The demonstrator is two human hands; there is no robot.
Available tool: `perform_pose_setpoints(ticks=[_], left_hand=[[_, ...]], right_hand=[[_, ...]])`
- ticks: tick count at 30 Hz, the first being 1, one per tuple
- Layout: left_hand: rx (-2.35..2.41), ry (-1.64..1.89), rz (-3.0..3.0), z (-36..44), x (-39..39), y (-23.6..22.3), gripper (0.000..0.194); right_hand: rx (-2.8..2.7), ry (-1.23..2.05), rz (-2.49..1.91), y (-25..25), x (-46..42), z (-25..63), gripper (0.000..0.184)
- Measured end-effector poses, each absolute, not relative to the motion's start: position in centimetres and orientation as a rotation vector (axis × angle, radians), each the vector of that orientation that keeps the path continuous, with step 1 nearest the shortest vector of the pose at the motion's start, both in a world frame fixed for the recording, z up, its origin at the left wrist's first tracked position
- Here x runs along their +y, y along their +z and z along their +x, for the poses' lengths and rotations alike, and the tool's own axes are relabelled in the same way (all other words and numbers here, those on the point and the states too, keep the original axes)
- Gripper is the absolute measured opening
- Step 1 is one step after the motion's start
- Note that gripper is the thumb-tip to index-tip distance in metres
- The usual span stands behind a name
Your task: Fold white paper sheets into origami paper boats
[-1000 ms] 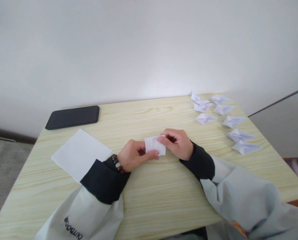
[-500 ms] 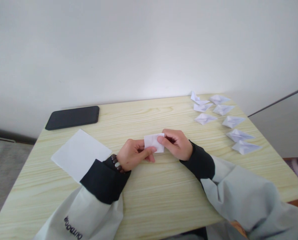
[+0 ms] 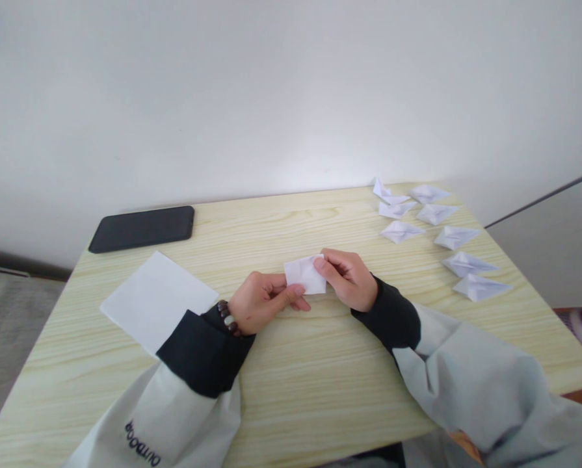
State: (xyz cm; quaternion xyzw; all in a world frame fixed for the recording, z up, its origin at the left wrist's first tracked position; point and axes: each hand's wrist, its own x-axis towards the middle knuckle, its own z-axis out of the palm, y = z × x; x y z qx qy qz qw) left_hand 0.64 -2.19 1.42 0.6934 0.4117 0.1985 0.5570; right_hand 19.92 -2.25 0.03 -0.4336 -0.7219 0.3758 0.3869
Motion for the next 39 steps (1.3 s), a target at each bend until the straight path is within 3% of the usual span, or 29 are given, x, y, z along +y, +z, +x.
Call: perform_pose_setpoints(ticks=[10, 22, 39], left_hand=[[1.024, 0.63, 1.54, 0.98, -2.22, 1.62, 0.031], [1.084, 0.6, 1.618, 0.83, -2.3, 1.46, 0.032], [1.116, 0.691, 1.71, 0.9, -2.46, 1.46, 0.036]], right_hand=[[-1.799, 1.049, -1.075, -0.26, -2.32, 19.92, 0.02], [-1.99, 0.812, -1.089, 0.22, -2.18, 20.02, 0.028], [-2.064, 0.834, -1.057, 0.49, -2.23, 20.17, 0.035]])
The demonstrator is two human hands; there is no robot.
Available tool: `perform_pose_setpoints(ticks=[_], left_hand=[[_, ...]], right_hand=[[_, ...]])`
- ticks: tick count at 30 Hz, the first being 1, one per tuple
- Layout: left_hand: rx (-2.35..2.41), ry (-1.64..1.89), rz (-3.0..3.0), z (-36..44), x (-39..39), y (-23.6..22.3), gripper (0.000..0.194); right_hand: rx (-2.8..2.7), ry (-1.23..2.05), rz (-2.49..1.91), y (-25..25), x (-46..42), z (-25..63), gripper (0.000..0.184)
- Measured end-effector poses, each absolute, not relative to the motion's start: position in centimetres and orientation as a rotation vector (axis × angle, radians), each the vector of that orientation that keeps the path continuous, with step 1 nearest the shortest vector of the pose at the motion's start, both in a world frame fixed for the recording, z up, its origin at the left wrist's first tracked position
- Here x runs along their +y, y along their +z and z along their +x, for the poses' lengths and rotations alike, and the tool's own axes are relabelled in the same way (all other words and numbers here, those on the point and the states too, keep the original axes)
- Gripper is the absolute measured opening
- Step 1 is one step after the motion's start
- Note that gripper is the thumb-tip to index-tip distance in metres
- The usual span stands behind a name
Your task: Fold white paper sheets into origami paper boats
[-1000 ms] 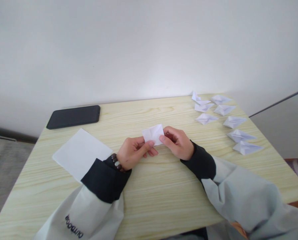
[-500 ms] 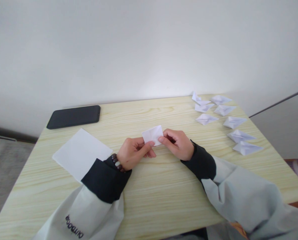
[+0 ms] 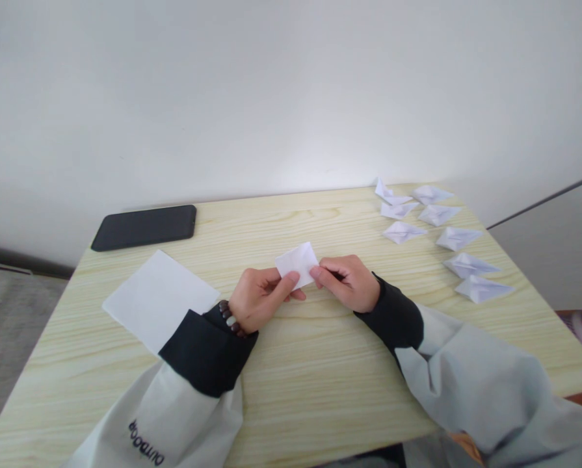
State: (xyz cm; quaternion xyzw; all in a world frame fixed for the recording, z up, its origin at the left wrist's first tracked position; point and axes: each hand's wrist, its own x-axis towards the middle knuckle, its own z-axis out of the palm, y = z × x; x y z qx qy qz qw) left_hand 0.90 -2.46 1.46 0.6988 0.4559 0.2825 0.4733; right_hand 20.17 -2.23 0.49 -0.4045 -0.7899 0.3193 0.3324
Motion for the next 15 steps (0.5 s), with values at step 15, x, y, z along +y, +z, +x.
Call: perform_pose_setpoints(ticks=[15], left_hand=[[1.24, 0.85, 1.717, 0.76, -2.09, 1.39, 0.029]], right_hand=[[-2.207, 0.89, -0.951, 0.46, -1.96, 20.48, 0.039]])
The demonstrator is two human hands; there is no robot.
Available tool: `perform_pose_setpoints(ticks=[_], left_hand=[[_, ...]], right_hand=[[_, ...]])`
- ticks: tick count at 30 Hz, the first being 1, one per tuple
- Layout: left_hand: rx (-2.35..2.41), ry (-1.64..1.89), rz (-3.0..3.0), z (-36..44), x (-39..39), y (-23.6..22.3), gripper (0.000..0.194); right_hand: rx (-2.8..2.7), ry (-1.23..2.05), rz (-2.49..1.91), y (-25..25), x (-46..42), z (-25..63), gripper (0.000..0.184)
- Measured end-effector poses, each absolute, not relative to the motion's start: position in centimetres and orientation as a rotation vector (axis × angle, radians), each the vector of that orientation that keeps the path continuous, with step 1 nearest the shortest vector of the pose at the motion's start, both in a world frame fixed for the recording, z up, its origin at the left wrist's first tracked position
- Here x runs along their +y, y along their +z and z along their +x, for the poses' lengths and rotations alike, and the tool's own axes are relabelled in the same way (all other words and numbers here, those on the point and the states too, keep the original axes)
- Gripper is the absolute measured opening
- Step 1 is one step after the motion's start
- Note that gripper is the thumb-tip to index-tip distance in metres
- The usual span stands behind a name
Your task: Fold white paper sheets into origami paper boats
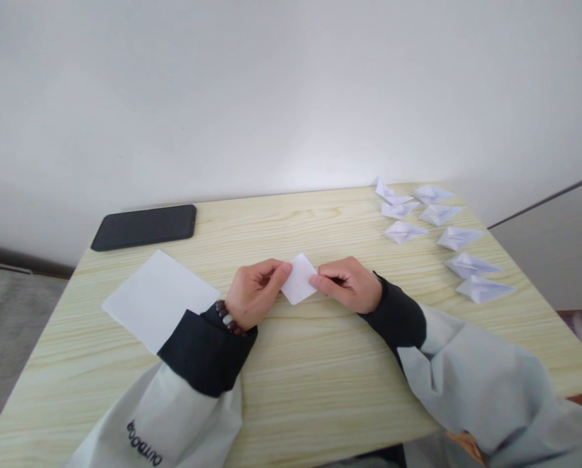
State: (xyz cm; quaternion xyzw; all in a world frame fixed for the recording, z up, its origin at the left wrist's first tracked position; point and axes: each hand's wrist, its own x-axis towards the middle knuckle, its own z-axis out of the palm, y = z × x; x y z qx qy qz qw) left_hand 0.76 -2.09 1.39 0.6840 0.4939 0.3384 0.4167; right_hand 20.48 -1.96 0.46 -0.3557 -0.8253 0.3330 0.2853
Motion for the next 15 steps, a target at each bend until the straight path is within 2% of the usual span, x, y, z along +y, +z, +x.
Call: perform_pose_setpoints(ticks=[7, 15], left_hand=[[1.214, 0.84, 1.697, 0.9, -2.0, 0.96, 0.028], [1.21, 0.81, 1.675, 0.81, -1.94, 0.89, 0.03]], right_hand=[[-2.364, 0.754, -0.833, -0.2, -1.95, 20.28, 0.038], [-2.347, 0.763, -0.856, 0.11, -2.15, 20.07, 0.038]])
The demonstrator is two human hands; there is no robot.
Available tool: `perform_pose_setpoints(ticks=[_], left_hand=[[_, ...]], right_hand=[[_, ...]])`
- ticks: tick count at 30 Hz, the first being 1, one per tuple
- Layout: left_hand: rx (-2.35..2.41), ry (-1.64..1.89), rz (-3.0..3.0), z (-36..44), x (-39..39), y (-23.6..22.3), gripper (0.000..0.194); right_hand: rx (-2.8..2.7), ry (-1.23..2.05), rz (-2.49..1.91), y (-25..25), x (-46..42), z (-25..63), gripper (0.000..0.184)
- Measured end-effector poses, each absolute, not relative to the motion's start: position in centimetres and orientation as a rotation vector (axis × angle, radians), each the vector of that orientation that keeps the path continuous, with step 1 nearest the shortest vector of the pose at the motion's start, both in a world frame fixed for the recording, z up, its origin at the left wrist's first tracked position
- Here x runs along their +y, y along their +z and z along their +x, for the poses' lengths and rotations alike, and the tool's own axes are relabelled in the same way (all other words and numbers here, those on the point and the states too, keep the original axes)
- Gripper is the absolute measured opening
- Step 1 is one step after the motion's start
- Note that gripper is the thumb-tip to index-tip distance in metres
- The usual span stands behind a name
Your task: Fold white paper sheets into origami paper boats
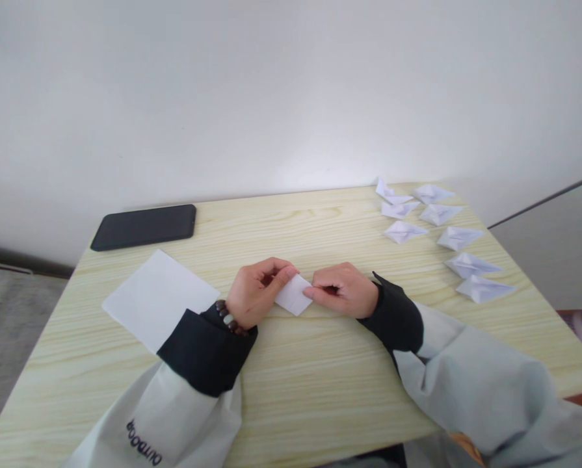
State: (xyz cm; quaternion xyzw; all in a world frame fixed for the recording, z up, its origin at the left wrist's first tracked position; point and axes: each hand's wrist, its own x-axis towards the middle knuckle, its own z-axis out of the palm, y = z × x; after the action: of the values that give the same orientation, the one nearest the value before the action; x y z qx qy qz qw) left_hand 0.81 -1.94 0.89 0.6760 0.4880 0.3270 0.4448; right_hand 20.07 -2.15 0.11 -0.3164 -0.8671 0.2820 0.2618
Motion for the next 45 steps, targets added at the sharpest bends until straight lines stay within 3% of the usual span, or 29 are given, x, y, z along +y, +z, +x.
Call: perform_pose_setpoints(ticks=[6, 17, 23, 30, 35, 40, 45], left_hand=[[1.114, 0.807, 1.586, 0.8, -2.0, 0.8, 0.039], [1.073, 0.691, 1.517, 0.5, -2.1, 0.8, 0.036], [1.047, 0.852, 1.675, -0.1, -1.8, 0.5, 0.06], [1.1, 0.833, 1.987, -0.4, -1.4, 0.6, 0.029], [1.218, 0.895, 1.989, 0.0, -1.5, 0.8, 0.02], [1.287, 1.009, 2.11, -0.2, -1.2, 0.4, 0.015], [1.279, 1.03, 2.313, -0.4, -0.9, -0.1, 0.013]], right_hand=[[-2.173, 0.851, -0.943, 0.5, -2.3, 20.3, 0.036], [-2.144, 0.843, -1.005, 0.5, -2.4, 20.1, 0.035], [-2.031, 0.889, -1.104, 0.4, -1.9, 21.3, 0.039], [-2.132, 0.754, -1.081, 0.2, -1.3, 21.7, 0.035], [-2.119, 0.64, -1.075, -0.1, -1.5, 21.2, 0.011], [-2.093, 0.688, -1.019, -0.6, -1.4, 21.3, 0.042], [-2.132, 0.556, -1.003, -0.9, -1.4, 21.2, 0.028]])
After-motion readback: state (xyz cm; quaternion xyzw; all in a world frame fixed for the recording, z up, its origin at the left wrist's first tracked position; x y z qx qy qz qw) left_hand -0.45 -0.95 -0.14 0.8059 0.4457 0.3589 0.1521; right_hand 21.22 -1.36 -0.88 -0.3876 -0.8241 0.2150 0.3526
